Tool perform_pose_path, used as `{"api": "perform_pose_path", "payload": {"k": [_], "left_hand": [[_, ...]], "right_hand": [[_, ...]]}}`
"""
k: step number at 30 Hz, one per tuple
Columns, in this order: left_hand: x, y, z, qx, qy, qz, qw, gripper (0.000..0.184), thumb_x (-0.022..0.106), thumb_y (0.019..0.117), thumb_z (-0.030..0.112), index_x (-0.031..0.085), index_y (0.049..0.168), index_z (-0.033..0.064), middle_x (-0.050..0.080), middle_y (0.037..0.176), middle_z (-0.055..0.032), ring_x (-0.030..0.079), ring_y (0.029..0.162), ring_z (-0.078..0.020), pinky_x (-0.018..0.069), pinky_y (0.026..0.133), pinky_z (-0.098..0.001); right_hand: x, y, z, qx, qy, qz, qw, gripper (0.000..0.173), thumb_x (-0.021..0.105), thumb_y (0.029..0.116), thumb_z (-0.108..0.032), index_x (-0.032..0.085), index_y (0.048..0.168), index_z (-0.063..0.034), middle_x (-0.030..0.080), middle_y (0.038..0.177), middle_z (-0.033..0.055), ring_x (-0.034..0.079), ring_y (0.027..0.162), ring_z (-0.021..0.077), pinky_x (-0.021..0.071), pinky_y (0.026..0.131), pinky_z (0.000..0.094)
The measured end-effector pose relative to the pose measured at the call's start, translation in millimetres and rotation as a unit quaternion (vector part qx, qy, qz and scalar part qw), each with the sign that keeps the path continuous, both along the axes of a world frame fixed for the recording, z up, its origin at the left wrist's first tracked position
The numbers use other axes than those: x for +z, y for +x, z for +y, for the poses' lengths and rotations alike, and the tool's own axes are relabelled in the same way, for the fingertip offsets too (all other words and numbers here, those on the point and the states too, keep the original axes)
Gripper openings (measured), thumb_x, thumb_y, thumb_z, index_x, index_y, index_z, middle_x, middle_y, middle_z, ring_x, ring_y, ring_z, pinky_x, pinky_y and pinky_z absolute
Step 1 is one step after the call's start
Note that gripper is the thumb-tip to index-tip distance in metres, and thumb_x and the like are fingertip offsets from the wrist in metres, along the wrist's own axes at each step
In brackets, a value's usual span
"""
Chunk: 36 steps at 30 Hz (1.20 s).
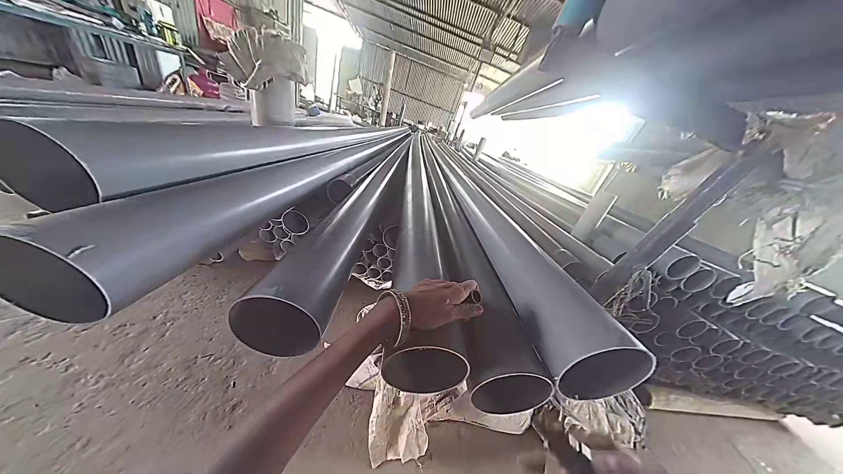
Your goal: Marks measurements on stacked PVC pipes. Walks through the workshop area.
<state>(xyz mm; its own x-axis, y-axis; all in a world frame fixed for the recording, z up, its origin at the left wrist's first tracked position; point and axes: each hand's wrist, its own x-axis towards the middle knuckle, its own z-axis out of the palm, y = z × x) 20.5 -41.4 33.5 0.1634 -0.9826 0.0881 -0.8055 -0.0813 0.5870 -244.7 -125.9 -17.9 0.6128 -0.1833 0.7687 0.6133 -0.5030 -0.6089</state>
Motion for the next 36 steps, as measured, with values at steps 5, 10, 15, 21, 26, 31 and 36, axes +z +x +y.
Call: {"api": "perform_pose_path", "payload": {"k": [5,10,15,21,26,31,36], "left_hand": [[-5.9,29.5,-10.9,0.048,-0.034,0.014,0.998,0.041,0.043,0.1114,0.029,0.054,0.132,-0.0055,0.063,0.119,-0.0271,0.059,0.116,-0.0386,0.0414,0.101,-0.0575],[-9.4,40.1,-12.7,0.049,-0.054,0.032,0.997,0.043,0.043,0.1111,0.029,0.053,0.136,-0.0043,0.062,0.126,-0.0268,0.057,0.123,-0.0389,0.0388,0.104,-0.0586],[-10.2,37.9,-9.5,0.047,-0.063,0.038,0.996,0.044,0.044,0.1109,0.028,0.052,0.14,-0.0037,0.062,0.13,-0.0273,0.055,0.128,-0.0399,0.0373,0.108,-0.0587],[-13.3,41.2,-11.8,0.041,-0.068,0.026,0.996,0.046,0.043,0.111,0.031,0.052,0.139,-0.0046,0.064,0.124,-0.0262,0.059,0.122,-0.0387,0.0386,0.107,-0.0579],[-20.2,41.1,-14.1,0.04,-0.098,0.022,0.994,0.045,0.046,0.1102,0.029,0.054,0.138,-0.0045,0.066,0.12,-0.0262,0.061,0.119,-0.04,0.0403,0.105,-0.0589],[-19.5,41.5,-14.2,0.042,-0.095,0.021,0.994,0.044,0.046,0.1104,0.029,0.054,0.137,-0.0047,0.066,0.118,-0.0258,0.062,0.116,-0.0391,0.0419,0.102,-0.0581],[-21.2,42.0,-14.8,0.044,-0.102,0.022,0.994,0.043,0.046,0.1103,0.029,0.055,0.135,-0.0044,0.066,0.115,-0.0251,0.062,0.113,-0.0384,0.0427,0.1,-0.0585]], "right_hand": [[23.4,73.5,6.9,0.004,0.083,-0.031,0.996,0.022,0.073,0.0935,-0.026,0.075,0.114,-0.0196,0.076,0.095,-0.0086,0.072,0.07,0.0047,0.0646,0.063,0.0239],[20.1,110.3,18.6,0.038,0.126,-0.038,0.991,0.015,0.07,0.0947,-0.019,0.075,0.108,-0.0161,0.077,0.092,-0.0079,0.073,0.071,0.0054,0.0657,0.068,0.0259],[5.1,134.8,19.1,0.072,0.168,-0.004,0.983,0.011,0.067,0.0952,-0.02,0.075,0.101,-0.0157,0.077,0.086,-0.0042,0.072,0.069,0.0059,0.0633,0.067,0.0246],[7.8,109.3,24.6,0.161,0.17,0.047,0.971,0.021,0.067,0.0974,-0.033,0.075,0.105,-0.0154,0.075,0.085,-0.0036,0.072,0.066,0.0063,0.0628,0.059,0.0251],[22.0,125.6,19.9,-0.024,0.054,0.013,0.998,0.01,0.066,0.0922,-0.011,0.072,0.093,-0.019,0.074,0.084,-0.0131,0.068,0.065,-0.0013,0.0602,0.058,0.0189],[23.2,125.2,19.6,-0.126,-0.054,0.009,0.991,0.006,0.064,0.0886,-0.011,0.069,0.084,-0.013,0.07,0.08,-0.0166,0.065,0.069,-0.0081,0.0568,0.062,0.0129],[23.0,126.6,19.7,-0.129,-0.087,0.027,0.987,0.007,0.065,0.0889,-0.012,0.068,0.084,-0.0076,0.069,0.079,-0.0142,0.062,0.071,-0.0115,0.0541,0.065,0.0092]]}}
